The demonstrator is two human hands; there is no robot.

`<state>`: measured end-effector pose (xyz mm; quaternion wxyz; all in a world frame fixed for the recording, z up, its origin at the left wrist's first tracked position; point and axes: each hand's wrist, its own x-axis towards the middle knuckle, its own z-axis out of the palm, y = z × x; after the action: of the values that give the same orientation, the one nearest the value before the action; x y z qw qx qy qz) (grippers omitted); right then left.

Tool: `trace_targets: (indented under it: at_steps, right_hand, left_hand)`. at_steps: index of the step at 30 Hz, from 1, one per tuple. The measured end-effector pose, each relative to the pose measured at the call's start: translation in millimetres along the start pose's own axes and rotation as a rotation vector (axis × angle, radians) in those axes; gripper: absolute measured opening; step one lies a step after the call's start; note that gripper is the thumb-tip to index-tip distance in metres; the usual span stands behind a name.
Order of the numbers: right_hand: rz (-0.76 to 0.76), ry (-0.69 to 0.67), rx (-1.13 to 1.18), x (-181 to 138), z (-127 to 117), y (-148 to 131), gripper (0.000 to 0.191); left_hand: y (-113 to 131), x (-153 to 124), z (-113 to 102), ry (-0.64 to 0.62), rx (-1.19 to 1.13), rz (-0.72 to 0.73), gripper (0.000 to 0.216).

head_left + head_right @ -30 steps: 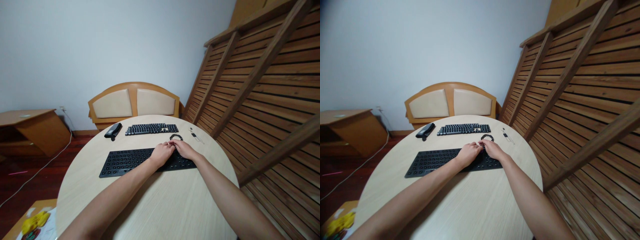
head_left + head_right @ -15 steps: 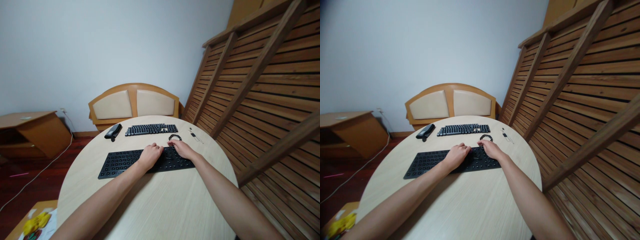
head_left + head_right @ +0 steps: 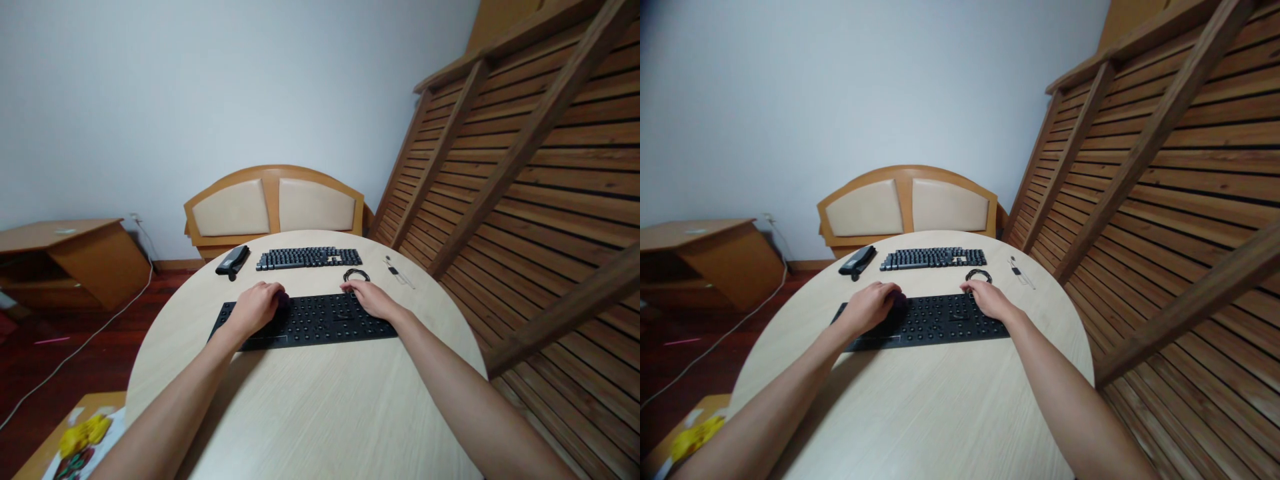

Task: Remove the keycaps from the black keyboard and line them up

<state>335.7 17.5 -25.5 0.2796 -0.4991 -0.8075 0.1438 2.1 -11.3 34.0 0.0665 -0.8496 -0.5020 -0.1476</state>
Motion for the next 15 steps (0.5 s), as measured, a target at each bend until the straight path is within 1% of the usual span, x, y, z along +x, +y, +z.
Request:
trace_targets:
  at_steps: [2,4,7,10,12,15]
  right_hand:
    - [-0.006,-0.002,-0.002,0,-1,-1,0.045]
    - [-0.007,-0.003,-0.008,0,-1,-1,0.044]
    - [-0.003,-0.008,-0.018,0,-1,-2,0.044]
    - [-0.002,-0.005,-0.018,0,-1,-3,0.044]
    - [-0.005,-0.005,-0.019,0,-1,-3,0.043]
    - [-0.003,-0.014,-0.023,0,-2,-4,0.043]
  left_hand:
    - [-3,-1,-3,0.065,-0.041,-0.026,0.02]
    - [-1,-1,-1,0.079,-0.056,0.001,0.021]
    - [5,-2,8,0.001,-0.05,0.135,0.025]
    - [5,-1,15,-0.067,-0.101,0.238,0.029]
    - [0,-1,16,-0.095,-0.162,0.261,0.032]
    - [-10,0,14,-0.115,-0.22,0.253,0.03]
